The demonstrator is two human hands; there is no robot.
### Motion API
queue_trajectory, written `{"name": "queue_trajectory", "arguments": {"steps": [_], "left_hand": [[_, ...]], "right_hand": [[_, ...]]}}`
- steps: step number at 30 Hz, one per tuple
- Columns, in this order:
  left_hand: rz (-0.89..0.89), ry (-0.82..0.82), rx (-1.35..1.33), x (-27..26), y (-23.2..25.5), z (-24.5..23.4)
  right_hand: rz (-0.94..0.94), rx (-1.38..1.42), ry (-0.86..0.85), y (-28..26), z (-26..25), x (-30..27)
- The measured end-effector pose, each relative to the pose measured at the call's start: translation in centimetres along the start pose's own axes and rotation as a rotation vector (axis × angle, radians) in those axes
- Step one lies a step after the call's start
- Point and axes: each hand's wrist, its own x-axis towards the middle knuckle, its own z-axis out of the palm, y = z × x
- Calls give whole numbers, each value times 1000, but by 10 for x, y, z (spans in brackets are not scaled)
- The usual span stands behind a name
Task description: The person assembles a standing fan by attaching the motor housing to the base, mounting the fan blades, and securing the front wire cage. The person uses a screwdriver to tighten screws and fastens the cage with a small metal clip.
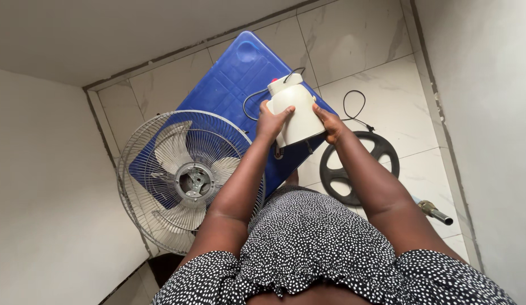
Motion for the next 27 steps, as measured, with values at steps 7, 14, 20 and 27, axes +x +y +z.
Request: {"name": "queue_trajectory", "arguments": {"steps": [7,14,20,27], "left_hand": [[72,0,-31,-6,15,-6],[125,-2,71,-36,65,-20],[177,-60,99,-39,94,-22],[163,-129,-16,-35,94,-13]], "right_hand": [[-83,38,8,2,7,-15],[-215,-12,-26,-13,10,-56],[-253,-4,-87,-33,8,-80],[-289,9,-156,-27,-19,-95]]}}
